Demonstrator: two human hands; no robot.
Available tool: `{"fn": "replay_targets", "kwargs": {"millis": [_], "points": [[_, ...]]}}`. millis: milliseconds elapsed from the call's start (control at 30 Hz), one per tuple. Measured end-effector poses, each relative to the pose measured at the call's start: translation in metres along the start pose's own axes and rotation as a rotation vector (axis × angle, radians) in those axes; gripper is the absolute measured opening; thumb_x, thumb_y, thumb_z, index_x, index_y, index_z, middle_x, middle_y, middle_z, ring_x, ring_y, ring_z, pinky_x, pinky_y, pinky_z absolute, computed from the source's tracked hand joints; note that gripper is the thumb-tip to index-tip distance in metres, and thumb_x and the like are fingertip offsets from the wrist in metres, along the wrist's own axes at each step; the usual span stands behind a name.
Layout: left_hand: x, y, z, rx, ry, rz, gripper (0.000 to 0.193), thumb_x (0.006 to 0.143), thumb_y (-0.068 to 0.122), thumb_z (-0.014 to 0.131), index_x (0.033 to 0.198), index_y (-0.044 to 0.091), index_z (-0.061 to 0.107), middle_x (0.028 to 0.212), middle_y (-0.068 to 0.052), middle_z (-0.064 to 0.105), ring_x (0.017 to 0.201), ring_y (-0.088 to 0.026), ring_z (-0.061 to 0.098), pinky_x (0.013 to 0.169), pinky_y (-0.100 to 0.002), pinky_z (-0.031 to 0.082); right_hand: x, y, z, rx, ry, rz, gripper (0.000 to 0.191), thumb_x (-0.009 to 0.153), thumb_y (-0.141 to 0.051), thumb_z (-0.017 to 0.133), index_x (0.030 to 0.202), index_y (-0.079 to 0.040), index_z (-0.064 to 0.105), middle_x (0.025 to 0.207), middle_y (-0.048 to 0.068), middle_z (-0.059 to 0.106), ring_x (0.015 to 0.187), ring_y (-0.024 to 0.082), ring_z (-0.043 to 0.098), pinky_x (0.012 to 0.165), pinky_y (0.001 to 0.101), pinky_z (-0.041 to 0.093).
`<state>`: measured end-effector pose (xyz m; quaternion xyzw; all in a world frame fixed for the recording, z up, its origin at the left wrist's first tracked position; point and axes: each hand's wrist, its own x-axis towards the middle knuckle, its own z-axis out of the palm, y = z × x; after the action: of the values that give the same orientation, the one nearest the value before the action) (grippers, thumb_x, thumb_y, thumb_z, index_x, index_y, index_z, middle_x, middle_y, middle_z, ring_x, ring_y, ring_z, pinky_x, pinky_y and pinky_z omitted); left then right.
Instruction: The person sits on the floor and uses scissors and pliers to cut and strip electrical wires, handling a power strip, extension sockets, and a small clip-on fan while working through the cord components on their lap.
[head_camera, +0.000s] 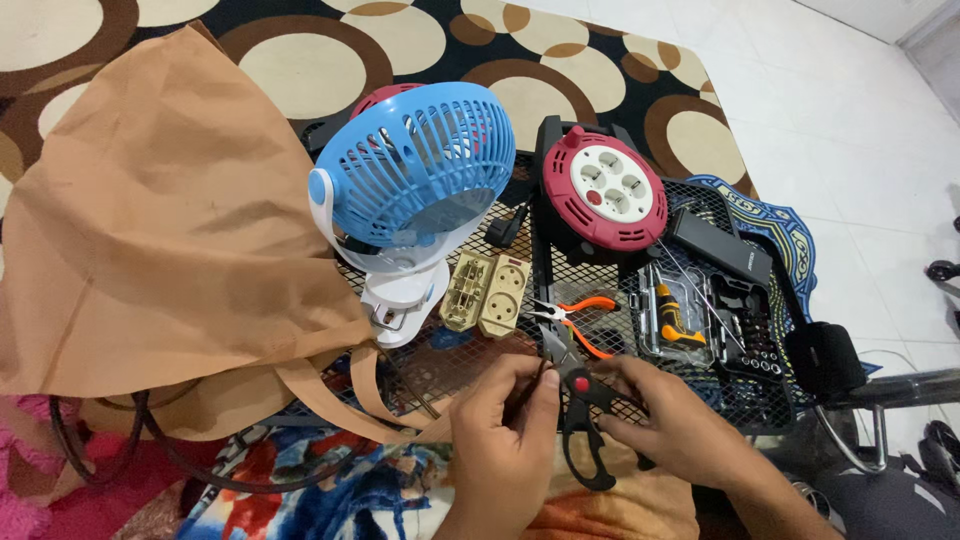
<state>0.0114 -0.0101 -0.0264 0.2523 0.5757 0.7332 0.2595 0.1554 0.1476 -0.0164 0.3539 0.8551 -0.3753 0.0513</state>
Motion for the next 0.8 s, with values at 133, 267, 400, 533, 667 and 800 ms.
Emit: {"fn": "replay_targets", "kwargs": {"millis": [133, 267, 400, 533, 667, 800], "points": [[-0.002, -0.002, 0.001, 0.003, -0.016, -0.071, 0.011, 0.094, 0.008, 0.068, 0.091, -0.002, 0.067, 0.07, -0.003, 0.066, 0.06, -0.004, 0.057, 0.051, -0.024, 0.045, 0.001, 0.024, -0.002, -0.052, -0.102, 0.101, 0.03, 0.088, -0.023, 0.078, 0.112, -0.005, 0.075, 0.07, 0.009, 0.059, 0.066, 0.016, 0.05, 0.061, 0.0307, 0.048], [-0.003, -0.003, 0.004, -0.016, 0.01, -0.128, 0.014, 0.095, 0.011, 0.068, 0.088, -0.001, 0.067, 0.064, 0.001, 0.062, 0.056, -0.002, 0.05, 0.047, -0.024, 0.038, 0.0, 0.048, 0.003, 0.352, -0.112, 0.05, 0.023, 0.098, -0.017, 0.071, 0.105, 0.005, 0.067, 0.08, 0.001, 0.058, 0.073, 0.01, 0.05, 0.061, 0.0288, 0.046], [-0.002, -0.005, 0.004, -0.003, 0.06, -0.163, 0.02, 0.097, 0.014, 0.067, 0.084, -0.001, 0.065, 0.061, 0.003, 0.057, 0.054, -0.002, 0.045, 0.046, -0.024, 0.036, -0.009, 0.054, 0.007, 0.584, -0.09, 0.01, 0.029, 0.098, -0.015, 0.06, 0.124, -0.002, 0.057, 0.098, 0.001, 0.063, 0.083, 0.007, 0.056, 0.073, 0.025, 0.049], [-0.003, -0.006, 0.004, -0.032, 0.08, -0.164, 0.022, 0.097, 0.014, 0.066, 0.082, -0.002, 0.064, 0.061, 0.002, 0.057, 0.055, -0.002, 0.046, 0.047, -0.024, 0.037, -0.022, 0.048, 0.008, 0.846, -0.217, 0.127, 0.038, 0.099, -0.012, 0.054, 0.135, -0.001, 0.05, 0.097, 0.012, 0.069, 0.081, 0.016, 0.069, 0.071, 0.0285, 0.054], [-0.002, -0.005, 0.005, -0.068, 0.108, -0.161, 0.019, 0.097, 0.012, 0.065, 0.084, -0.002, 0.065, 0.063, 0.003, 0.059, 0.057, -0.001, 0.048, 0.049, -0.023, 0.039, -0.027, 0.046, 0.011, 1.623, -0.494, 0.071, 0.047, 0.11, -0.002, 0.048, 0.155, 0.0, 0.035, 0.122, 0.02, 0.063, 0.088, 0.02, 0.067, 0.073, 0.0294, 0.054], [-0.002, -0.005, 0.006, -0.077, 0.117, -0.158, 0.018, 0.097, 0.012, 0.064, 0.085, -0.002, 0.065, 0.064, 0.003, 0.061, 0.058, -0.001, 0.051, 0.049, -0.023, 0.041, -0.041, 0.049, 0.025, 1.411, -0.405, 0.295, 0.061, 0.103, -0.02, 0.056, 0.158, -0.01, 0.032, 0.107, 0.011, 0.065, 0.092, 0.03, 0.071, 0.082, 0.0417, 0.058]]}}
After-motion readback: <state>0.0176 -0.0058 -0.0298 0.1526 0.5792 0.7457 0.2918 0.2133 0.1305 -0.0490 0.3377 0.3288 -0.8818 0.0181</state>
